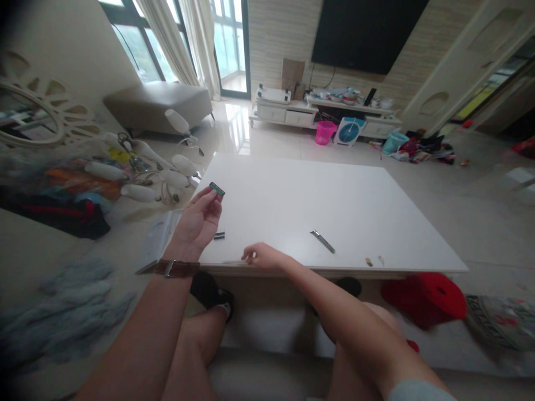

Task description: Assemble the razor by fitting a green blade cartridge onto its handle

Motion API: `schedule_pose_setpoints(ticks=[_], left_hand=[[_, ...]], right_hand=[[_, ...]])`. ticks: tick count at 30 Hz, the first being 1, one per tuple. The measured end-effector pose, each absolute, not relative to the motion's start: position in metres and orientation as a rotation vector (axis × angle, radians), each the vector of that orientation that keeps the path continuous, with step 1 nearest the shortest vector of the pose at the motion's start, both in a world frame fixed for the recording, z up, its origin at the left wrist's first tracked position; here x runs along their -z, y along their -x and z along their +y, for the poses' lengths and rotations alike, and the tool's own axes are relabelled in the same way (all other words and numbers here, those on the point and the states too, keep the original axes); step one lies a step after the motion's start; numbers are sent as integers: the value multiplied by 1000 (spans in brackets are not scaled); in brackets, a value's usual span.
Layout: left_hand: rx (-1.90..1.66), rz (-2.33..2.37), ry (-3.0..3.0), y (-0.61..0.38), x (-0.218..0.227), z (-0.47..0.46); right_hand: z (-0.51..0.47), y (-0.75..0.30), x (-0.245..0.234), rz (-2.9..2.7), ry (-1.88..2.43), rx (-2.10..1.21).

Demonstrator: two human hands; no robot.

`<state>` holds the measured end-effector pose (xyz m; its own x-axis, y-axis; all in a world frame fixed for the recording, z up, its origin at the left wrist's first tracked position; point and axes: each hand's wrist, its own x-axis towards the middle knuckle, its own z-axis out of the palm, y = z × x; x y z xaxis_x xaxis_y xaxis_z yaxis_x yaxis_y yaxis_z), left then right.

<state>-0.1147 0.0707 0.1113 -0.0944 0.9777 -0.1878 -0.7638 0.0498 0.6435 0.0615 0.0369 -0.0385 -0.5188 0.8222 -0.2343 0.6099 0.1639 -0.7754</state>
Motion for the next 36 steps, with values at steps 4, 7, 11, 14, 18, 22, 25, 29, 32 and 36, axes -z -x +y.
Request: schedule_pose_setpoints(ticks=[4,7,11,14,18,22,25,29,32,36], left_hand=[[-1508,721,-376,115,-111,70],[-1509,726,-379,115,-111,71],[-1506,724,-393,114,-110,72],[-1497,731,-409,113,-108,72],[-1495,750,-425,113,-107,72],[-1499,750,-417,112,-108,71],[-1495,745,-408,112,-110,71],[-1493,751,-411,111,-111,71],[-1492,758,-415,110,-112,71],[-1480,764,-427,107,-113,72]], right_hand=[[67,-88,40,-1993,1689,-994],[76,-99,51,-1882,1839,-886],[66,-84,60,-1879,1864,-925],[51,-58,57,-2019,1721,-1133],[39,-47,40,-2289,1416,-1654],[56,-85,10,-2314,1331,-1798],[75,-138,-9,-2088,1555,-1429],[78,-212,-19,-2002,1762,-1295],[65,-258,-21,-1972,1934,-1359],[50,-294,-21,-1935,2094,-1381]])
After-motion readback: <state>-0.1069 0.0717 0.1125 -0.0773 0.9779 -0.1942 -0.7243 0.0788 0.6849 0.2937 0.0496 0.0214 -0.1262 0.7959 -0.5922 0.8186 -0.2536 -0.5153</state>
